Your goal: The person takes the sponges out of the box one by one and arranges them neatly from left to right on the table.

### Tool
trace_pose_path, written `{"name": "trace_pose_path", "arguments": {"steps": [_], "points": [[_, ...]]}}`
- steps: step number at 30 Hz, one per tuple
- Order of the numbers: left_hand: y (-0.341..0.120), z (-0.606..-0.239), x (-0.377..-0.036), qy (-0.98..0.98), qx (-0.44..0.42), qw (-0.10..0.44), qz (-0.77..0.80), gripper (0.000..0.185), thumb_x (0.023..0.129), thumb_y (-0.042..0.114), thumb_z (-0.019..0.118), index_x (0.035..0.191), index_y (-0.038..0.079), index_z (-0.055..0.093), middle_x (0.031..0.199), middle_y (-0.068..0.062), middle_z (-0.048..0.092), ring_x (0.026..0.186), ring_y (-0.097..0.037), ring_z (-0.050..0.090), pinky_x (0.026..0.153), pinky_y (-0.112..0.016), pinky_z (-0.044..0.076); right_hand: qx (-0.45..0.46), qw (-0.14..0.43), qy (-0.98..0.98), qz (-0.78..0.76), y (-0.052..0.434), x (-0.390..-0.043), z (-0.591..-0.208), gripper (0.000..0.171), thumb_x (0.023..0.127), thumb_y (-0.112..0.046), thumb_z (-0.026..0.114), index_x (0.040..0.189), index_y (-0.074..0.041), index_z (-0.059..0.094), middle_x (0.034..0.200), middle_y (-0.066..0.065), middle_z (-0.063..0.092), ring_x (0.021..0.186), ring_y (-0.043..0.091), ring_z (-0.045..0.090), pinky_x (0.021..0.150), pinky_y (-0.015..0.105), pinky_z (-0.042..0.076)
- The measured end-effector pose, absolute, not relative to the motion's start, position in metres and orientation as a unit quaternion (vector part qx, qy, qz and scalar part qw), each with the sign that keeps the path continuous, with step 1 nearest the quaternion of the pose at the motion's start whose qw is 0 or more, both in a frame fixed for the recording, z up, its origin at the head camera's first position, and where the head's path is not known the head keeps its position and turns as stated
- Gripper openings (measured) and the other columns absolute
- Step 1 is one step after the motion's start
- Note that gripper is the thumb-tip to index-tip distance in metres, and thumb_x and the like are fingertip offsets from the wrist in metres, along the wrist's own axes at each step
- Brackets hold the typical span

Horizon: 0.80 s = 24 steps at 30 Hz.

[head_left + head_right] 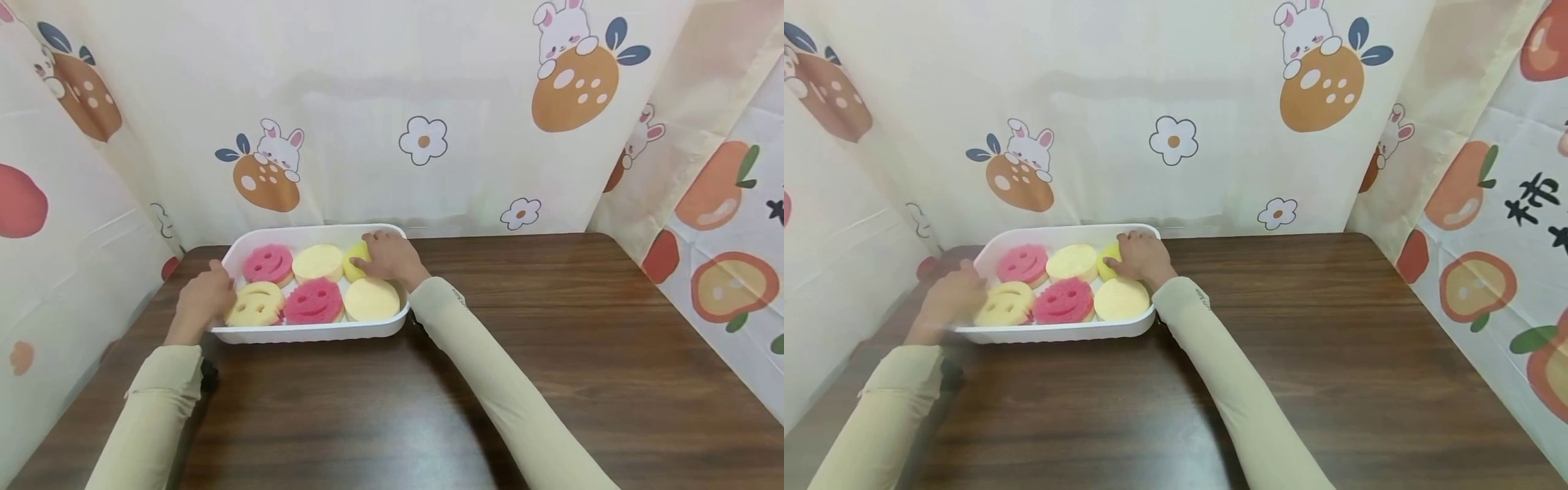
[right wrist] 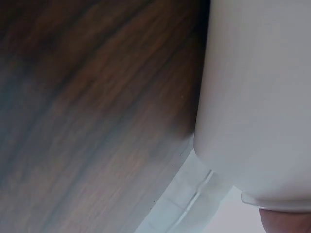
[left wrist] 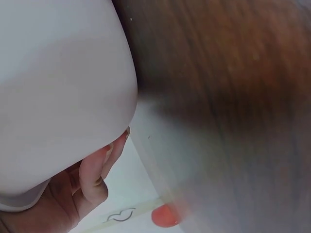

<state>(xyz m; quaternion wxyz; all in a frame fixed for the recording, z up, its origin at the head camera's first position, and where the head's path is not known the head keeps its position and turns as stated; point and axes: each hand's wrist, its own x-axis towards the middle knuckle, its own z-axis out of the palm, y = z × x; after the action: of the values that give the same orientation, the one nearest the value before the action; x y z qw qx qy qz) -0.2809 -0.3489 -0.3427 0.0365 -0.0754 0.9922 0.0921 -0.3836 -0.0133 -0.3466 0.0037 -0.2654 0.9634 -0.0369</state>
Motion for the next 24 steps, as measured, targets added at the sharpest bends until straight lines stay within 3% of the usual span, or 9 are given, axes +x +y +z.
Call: {"name": "trace_pose_path", "arguments": {"steps": [16, 24], "points": [[-0.3542, -0.3489, -0.2791, 0.991, -0.088, 0.031, 0.092, 0.052, 0.102, 0.019, 0.037, 0.129, -0.024, 0.026, 0.099, -0.041, 0.058, 0.086, -0.054, 0.062, 0.068, -0.059, 0.050, -0.268, -0.008, 0.960, -0.075, -0.0149, -0.3808, -0.3475, 0.070, 0.095, -0.063, 0.049, 0.146, -0.015, 0.044, 0.140, 0.009, 0.054, 0.129, 0.026, 0.053, 0.109, 0.042, 0.044], [-0.3534, -0.3466, -0.2824, 0.990, -0.087, 0.039, 0.101, 0.053, 0.102, 0.019, 0.038, 0.131, -0.024, 0.025, 0.096, -0.038, 0.059, 0.079, -0.045, 0.061, 0.069, -0.058, 0.050, -0.274, -0.015, 0.958, -0.080, -0.0125, -0.3825, -0.3456, 0.068, 0.096, -0.060, 0.049, 0.147, -0.016, 0.043, 0.141, 0.010, 0.053, 0.130, 0.027, 0.052, 0.110, 0.042, 0.043]]}}
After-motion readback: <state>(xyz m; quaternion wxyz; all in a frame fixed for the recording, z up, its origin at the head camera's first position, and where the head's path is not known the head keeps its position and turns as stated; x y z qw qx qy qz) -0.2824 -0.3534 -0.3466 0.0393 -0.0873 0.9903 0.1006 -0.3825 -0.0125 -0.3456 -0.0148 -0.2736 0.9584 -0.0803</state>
